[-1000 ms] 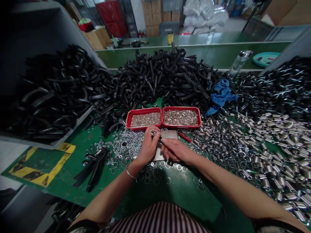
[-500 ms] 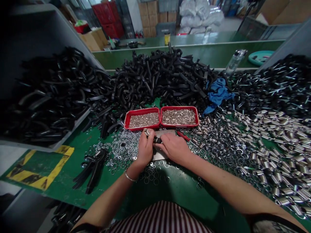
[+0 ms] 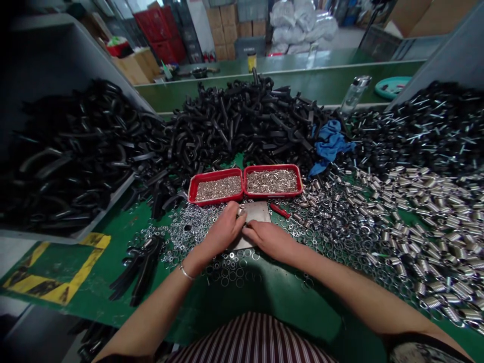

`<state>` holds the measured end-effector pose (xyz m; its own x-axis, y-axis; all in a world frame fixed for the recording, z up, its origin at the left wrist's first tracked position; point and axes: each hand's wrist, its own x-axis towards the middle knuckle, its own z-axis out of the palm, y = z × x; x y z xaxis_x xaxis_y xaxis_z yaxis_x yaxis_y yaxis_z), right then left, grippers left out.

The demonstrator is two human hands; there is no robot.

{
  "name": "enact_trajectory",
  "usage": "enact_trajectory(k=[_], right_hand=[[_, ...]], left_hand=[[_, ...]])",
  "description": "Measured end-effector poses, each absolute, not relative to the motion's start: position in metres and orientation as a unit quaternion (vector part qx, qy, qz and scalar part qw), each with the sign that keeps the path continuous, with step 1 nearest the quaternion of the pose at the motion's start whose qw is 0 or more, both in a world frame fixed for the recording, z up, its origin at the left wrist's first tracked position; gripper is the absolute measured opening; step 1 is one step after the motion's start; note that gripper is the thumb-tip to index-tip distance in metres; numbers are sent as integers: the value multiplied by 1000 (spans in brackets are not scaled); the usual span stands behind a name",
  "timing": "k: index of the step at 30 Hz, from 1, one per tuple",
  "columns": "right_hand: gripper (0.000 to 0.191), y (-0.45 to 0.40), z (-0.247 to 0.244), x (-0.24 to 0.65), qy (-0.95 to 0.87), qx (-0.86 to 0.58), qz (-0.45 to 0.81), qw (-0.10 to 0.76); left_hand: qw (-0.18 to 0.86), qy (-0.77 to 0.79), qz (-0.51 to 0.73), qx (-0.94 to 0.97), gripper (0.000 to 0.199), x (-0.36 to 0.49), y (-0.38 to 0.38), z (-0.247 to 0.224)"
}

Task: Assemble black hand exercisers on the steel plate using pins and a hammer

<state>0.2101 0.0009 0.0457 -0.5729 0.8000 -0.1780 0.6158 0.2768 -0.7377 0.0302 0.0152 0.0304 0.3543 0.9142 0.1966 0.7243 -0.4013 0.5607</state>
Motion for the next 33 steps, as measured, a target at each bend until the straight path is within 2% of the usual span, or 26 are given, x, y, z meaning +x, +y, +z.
enact_trajectory(k=[2,4,8,11,15,19,25,30,33], right_hand=[[34,-3,44,225,-804,-479,333,113],[32,-8,43,246,-807,-481,320,123],[34,-28,41,296,-807,-483,314,130],[32,-44,35,321,-825,-490,258,116],[27,-52,24,324,-857,-480,165,85],[20,-48,17,319,-868,-464,155,88],[20,-35,27,334,-823,-515,161,178],[22,-26,31,351,-801,-554,170,148],[24,-23,27,352,-785,-568,186,164]], left_hand=[[169,484,139,847,19,37,27,25],[139,465,88,870,21,44,38,22],[123,475,125,863,21,56,62,31],[113,492,127,854,21,66,84,45],[64,528,17,846,27,85,121,60],[75,536,-59,839,23,101,147,64],[69,537,-43,840,29,99,143,58],[68,523,-3,850,27,93,133,58],[69,523,31,849,23,91,132,51]])
